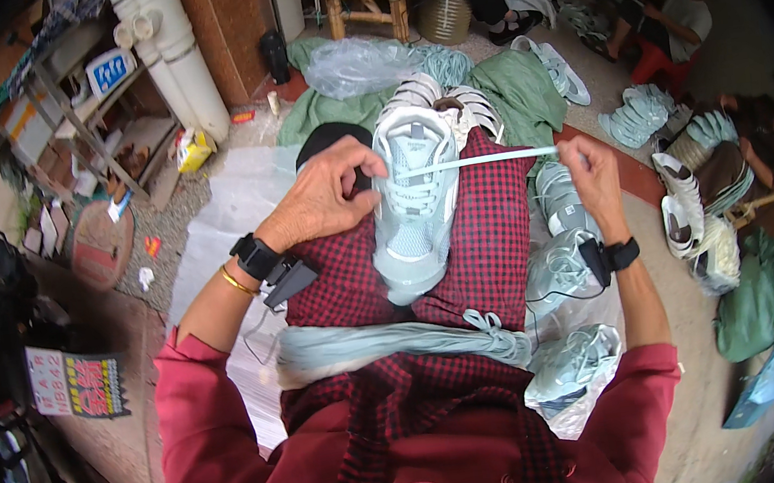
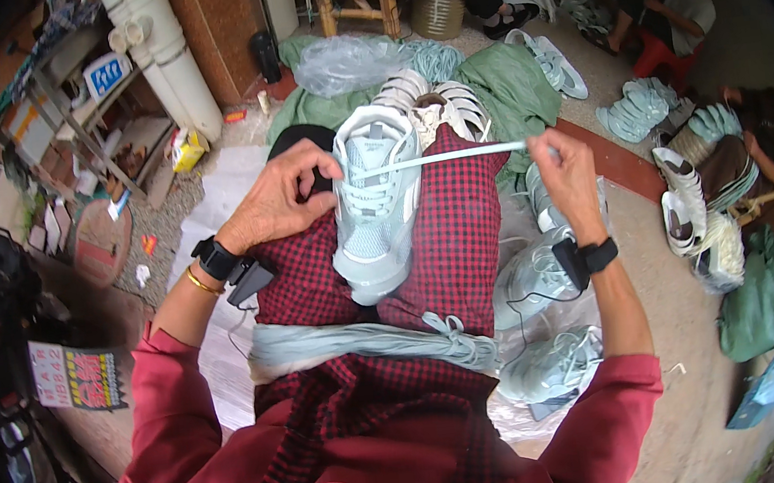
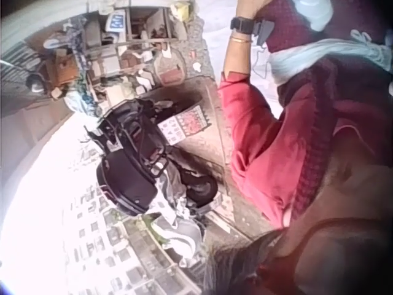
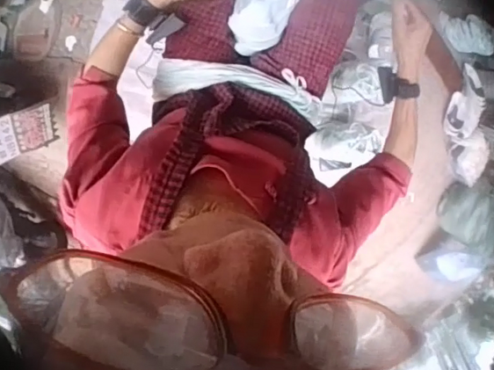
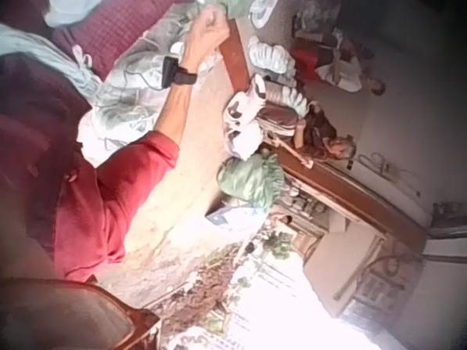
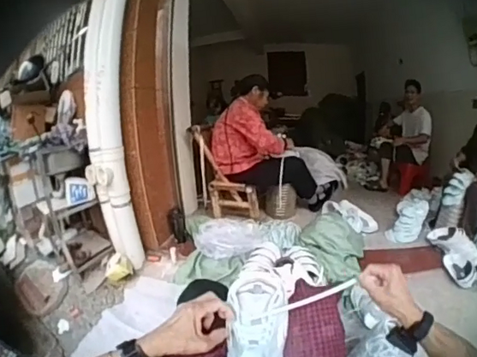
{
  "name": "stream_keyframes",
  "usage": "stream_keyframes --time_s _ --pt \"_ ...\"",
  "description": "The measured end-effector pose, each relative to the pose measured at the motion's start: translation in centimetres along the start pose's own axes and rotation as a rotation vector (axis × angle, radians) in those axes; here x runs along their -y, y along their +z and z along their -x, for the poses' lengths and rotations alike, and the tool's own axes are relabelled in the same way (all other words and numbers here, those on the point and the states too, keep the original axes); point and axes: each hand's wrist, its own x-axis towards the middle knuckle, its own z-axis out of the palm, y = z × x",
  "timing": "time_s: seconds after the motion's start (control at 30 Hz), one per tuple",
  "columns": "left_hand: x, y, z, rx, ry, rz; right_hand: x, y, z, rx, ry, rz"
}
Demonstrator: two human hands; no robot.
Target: Lacing a pair of light blue athletic shoes.
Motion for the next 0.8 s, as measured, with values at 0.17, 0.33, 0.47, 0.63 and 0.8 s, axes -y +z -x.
stream_keyframes --time_s 0.17,0.33,0.47,0.63,0.8 --pt "2.3 1.9 2.3 -0.653 0.0 -0.114 5.0 3.4 3.6 -0.013 -0.178 -0.128" --pt "5.9 3.5 2.8 -0.599 -0.174 -0.211 7.1 9.3 4.7 -0.034 -0.263 0.108" --pt "5.1 1.8 3.2 -0.382 -0.221 -0.152 6.0 8.8 6.1 0.031 -0.287 -0.056" --pt "2.4 2.3 1.2 -0.043 -0.326 -0.732 2.1 5.8 3.9 0.361 -0.297 -0.214" --pt "-1.5 -8.4 1.4 -0.746 0.069 0.034 11.2 -6.3 2.0 0.293 -0.339 -1.478"
